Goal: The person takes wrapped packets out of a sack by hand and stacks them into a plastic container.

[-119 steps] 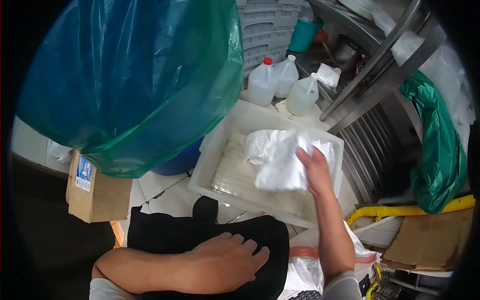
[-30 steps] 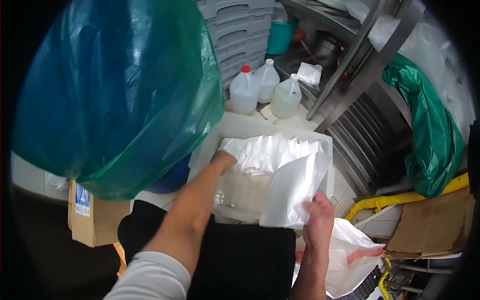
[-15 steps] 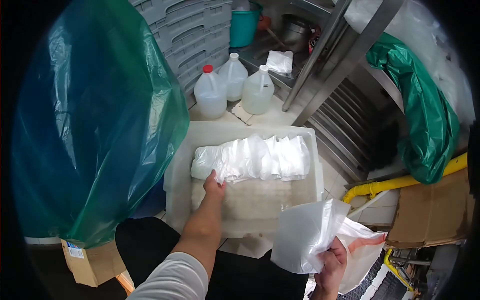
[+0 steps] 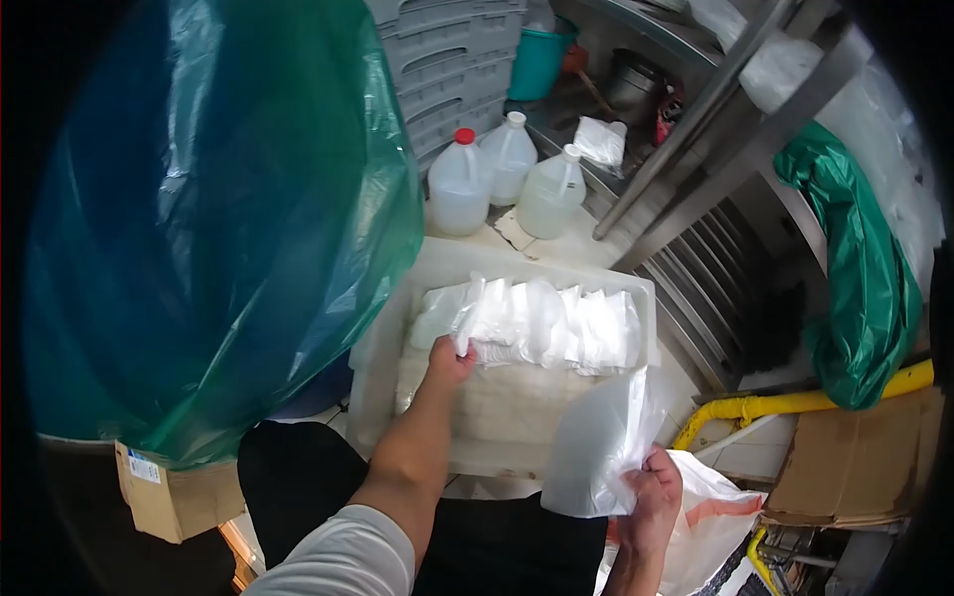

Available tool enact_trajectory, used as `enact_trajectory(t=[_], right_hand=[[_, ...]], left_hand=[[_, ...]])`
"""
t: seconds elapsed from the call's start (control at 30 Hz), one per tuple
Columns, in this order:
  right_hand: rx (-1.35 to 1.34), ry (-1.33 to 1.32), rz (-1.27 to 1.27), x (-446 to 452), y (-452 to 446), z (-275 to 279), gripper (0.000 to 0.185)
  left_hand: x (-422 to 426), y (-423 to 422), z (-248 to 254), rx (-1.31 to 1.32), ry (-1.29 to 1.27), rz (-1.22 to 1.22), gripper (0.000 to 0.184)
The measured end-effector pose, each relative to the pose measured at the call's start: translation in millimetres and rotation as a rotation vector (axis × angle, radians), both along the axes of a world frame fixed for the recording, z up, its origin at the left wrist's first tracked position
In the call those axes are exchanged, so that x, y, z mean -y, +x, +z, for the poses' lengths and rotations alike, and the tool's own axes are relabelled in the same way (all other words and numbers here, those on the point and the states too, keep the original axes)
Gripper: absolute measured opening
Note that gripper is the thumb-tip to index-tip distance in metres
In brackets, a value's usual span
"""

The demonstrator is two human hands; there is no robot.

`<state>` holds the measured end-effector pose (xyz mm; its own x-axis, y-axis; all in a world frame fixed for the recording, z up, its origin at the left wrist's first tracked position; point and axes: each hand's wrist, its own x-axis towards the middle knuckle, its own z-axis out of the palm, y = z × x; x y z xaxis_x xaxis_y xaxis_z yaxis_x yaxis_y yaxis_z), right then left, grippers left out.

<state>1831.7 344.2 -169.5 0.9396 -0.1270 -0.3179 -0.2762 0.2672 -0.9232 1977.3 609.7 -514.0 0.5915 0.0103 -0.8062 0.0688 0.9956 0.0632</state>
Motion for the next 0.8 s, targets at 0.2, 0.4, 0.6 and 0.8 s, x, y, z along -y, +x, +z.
enact_trajectory(t=[0.2,0.4,0.6,0.8], right_hand=[[0.229,0.098,0.174,-57,64,12,0.029],[0.104,-0.01,0.342,-153,124,-39,0.036],[-0.035,-0.163,0.366,-139,94,-61,0.039],[-0.083,-0.222,0.259,0,35,-34,0.031]], left_hand=[[-1,-10,22,0.186,-0.087,-0.112,0.018],[10,-4,24,0.433,-0.048,-0.025,0.02],[9,-5,21,0.185,-0.185,0.155,0.019],[11,-8,36,0.002,-0.222,0.26,0.033]])
